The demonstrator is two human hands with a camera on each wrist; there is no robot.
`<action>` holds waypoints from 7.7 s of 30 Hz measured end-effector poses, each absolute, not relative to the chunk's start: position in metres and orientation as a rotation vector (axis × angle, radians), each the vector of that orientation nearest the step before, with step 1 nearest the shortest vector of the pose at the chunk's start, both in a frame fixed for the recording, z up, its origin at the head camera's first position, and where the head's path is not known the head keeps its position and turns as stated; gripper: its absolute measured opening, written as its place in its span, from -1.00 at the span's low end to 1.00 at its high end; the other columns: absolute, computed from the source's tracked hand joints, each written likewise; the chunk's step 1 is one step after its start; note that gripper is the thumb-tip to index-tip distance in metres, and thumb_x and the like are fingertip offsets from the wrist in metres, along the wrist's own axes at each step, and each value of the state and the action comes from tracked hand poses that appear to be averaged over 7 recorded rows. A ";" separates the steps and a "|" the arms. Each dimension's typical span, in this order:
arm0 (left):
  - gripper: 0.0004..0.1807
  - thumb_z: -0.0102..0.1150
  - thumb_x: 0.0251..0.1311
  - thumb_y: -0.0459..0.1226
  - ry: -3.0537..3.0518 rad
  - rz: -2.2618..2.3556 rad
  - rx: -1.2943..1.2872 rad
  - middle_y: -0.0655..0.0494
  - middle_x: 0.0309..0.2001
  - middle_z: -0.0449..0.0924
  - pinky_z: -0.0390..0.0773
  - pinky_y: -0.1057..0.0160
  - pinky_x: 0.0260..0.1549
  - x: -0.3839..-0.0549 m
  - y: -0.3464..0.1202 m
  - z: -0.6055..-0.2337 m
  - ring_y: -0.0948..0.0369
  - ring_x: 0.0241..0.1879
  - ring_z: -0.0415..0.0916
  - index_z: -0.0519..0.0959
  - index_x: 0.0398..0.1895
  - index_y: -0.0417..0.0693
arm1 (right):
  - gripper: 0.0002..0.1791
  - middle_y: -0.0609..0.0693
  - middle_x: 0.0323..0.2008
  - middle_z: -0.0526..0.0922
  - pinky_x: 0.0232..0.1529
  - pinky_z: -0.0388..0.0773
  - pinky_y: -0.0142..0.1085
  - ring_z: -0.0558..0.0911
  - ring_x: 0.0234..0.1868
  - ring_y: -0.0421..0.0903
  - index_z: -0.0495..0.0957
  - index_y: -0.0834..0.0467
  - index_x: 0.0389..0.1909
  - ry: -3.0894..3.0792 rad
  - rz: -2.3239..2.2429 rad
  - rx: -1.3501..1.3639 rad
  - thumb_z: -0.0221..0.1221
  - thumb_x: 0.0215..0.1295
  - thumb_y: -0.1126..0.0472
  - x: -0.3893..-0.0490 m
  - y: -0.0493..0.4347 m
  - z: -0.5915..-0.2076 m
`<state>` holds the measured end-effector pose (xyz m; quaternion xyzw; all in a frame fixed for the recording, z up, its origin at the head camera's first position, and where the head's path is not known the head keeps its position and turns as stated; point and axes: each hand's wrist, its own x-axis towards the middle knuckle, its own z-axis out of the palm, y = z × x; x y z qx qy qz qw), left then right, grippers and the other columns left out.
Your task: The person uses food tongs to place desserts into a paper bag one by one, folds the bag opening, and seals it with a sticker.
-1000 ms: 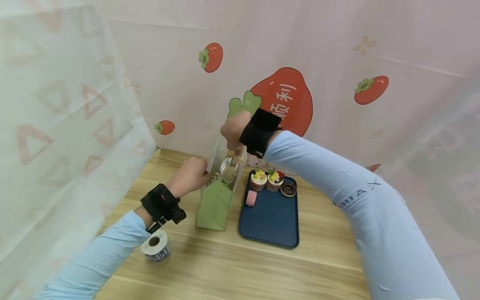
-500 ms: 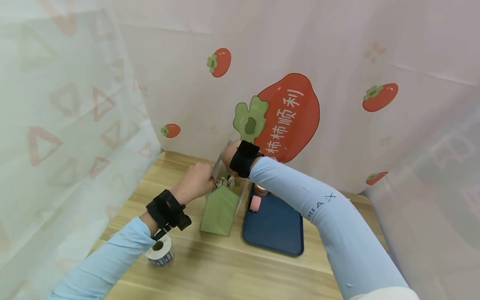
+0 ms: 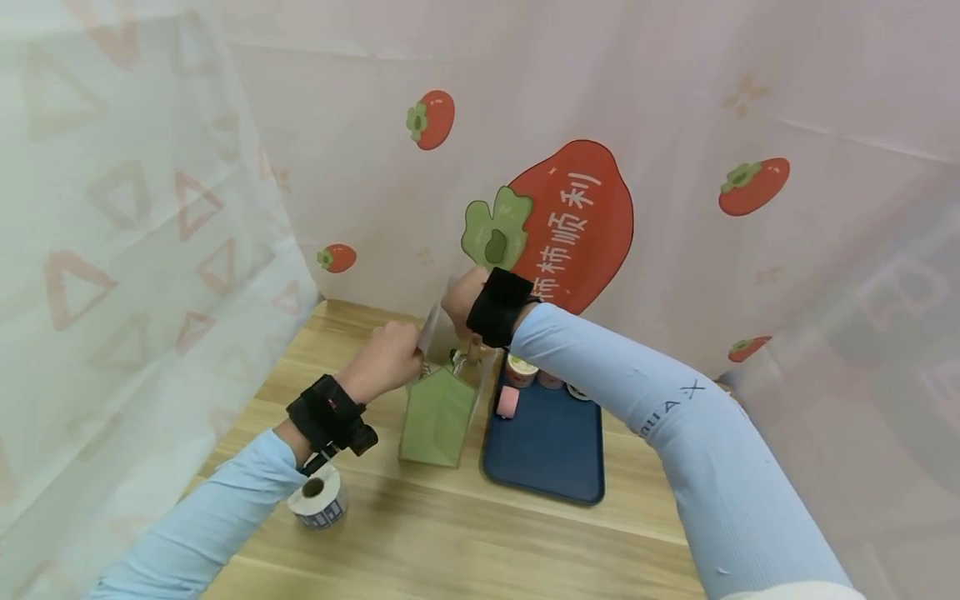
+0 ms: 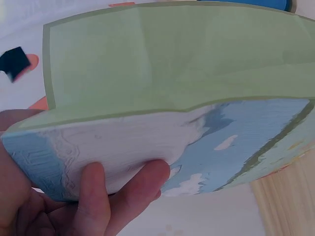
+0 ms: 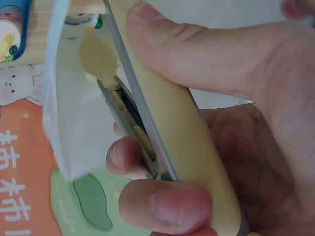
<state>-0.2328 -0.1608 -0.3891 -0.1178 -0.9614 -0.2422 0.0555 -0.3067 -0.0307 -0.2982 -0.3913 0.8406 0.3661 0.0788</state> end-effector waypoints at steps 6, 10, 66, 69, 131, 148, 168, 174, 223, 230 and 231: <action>-0.84 0.03 0.09 -0.48 -2.899 -0.684 -0.373 0.06 -0.62 0.42 0.34 0.24 -0.61 -0.235 -0.170 -0.393 0.19 -0.62 0.32 0.51 -0.60 -0.23 | -0.71 -0.13 -0.55 0.22 -0.51 0.15 -0.25 0.20 -0.52 -0.16 0.27 -0.04 -0.61 2.606 0.934 -1.176 0.21 0.10 0.20 -0.306 -0.018 -0.265; -0.84 0.01 0.08 -0.48 -2.898 -0.701 -0.370 0.06 -0.63 0.44 0.33 0.25 -0.62 -0.239 -0.175 -0.394 0.19 -0.63 0.31 0.54 -0.59 -0.25 | -0.78 -0.13 -0.51 0.35 -0.51 0.22 -0.27 0.31 -0.51 -0.14 0.42 -0.02 -0.48 2.687 0.738 -1.196 0.31 0.12 0.10 -0.300 0.007 -0.236; -0.82 0.00 0.19 -0.44 -2.981 -0.687 -0.331 0.10 -0.63 0.33 0.25 0.33 -0.67 -0.245 -0.193 -0.391 0.22 -0.64 0.27 0.51 -0.54 -0.31 | -0.54 -0.14 -0.74 0.26 -0.60 0.09 -0.36 0.19 -0.70 -0.22 0.61 0.27 0.08 2.754 -0.548 -0.636 0.33 0.24 0.09 -0.299 0.206 -0.520; -0.83 0.00 0.15 -0.46 -2.973 -0.685 -0.351 0.12 -0.63 0.30 0.25 0.31 -0.65 -0.245 -0.193 -0.391 0.21 -0.63 0.25 0.49 -0.58 -0.27 | -0.47 -0.15 -0.75 0.12 -0.59 -0.01 -0.35 0.04 -0.70 -0.22 0.55 0.31 0.18 2.733 -0.641 -0.653 0.30 0.27 0.09 -0.296 0.214 -0.506; -0.79 0.09 0.37 -0.29 -2.898 -0.858 -0.434 0.16 -0.63 0.34 0.28 0.36 -0.66 -0.239 -0.160 -0.400 0.28 -0.66 0.32 0.51 -0.47 -0.09 | -0.80 -0.09 -0.47 0.48 -0.51 0.37 -0.20 0.36 -0.51 -0.14 0.43 -0.01 -0.57 2.622 0.752 -1.209 0.23 0.18 0.14 -0.356 -0.041 -0.380; -0.88 0.06 0.10 -0.48 -2.926 -0.671 -0.356 0.05 -0.62 0.42 0.31 0.29 -0.64 -0.242 -0.174 -0.400 0.18 -0.62 0.33 0.51 -0.56 -0.28 | -0.47 -0.01 -0.41 0.61 -0.44 0.49 -0.22 0.53 -0.42 -0.06 0.60 0.06 0.01 2.841 0.398 -1.087 0.38 0.12 -0.18 -0.297 0.069 -0.252; -0.87 0.01 0.08 -0.49 -2.899 -0.718 -0.387 0.03 -0.58 0.39 0.33 0.25 -0.59 -0.247 -0.172 -0.397 0.15 -0.58 0.31 0.47 -0.58 -0.27 | -0.65 -0.08 -0.65 0.32 -0.53 0.18 -0.31 0.29 -0.62 -0.16 0.52 0.27 -0.31 2.940 -0.226 -0.773 0.33 0.21 0.05 -0.299 0.280 -0.360; -0.83 0.00 0.09 -0.49 -2.904 -0.720 -0.373 0.08 -0.63 0.32 0.28 0.27 -0.63 -0.246 -0.174 -0.396 0.17 -0.61 0.28 0.44 -0.62 -0.23 | -0.47 0.09 -0.41 0.62 -0.37 0.47 -0.13 0.55 -0.42 -0.01 0.57 0.36 -0.09 2.857 -0.110 -0.647 0.31 0.21 -0.06 -0.313 0.299 -0.411; -0.88 0.00 0.14 -0.48 -2.912 -0.805 -0.352 0.03 -0.60 0.41 0.28 0.33 -0.70 -0.252 -0.180 -0.399 0.20 -0.64 0.33 0.54 -0.45 -0.37 | -0.33 -0.14 -0.75 0.13 -0.61 0.04 -0.35 0.01 -0.70 -0.24 0.39 0.49 0.26 2.959 -0.451 -0.570 0.24 0.34 0.07 -0.317 0.323 -0.398; -0.88 0.00 0.13 -0.47 -2.909 -0.787 -0.345 0.04 -0.61 0.41 0.28 0.31 -0.68 -0.251 -0.183 -0.396 0.19 -0.63 0.32 0.52 -0.51 -0.32 | -0.36 -0.16 -0.69 0.11 -0.64 0.03 -0.38 0.00 -0.71 -0.29 0.41 0.41 0.29 2.962 -0.527 -0.747 0.28 0.30 0.12 -0.295 0.274 -0.324; -0.88 0.00 0.12 -0.48 -2.906 -0.786 -0.347 0.04 -0.61 0.41 0.28 0.30 -0.68 -0.251 -0.183 -0.396 0.19 -0.63 0.31 0.52 -0.52 -0.31 | -0.37 -0.15 -0.68 0.12 -0.64 0.03 -0.38 0.02 -0.70 -0.28 0.42 0.38 0.30 2.944 -0.525 -0.780 0.28 0.30 0.13 -0.295 0.265 -0.315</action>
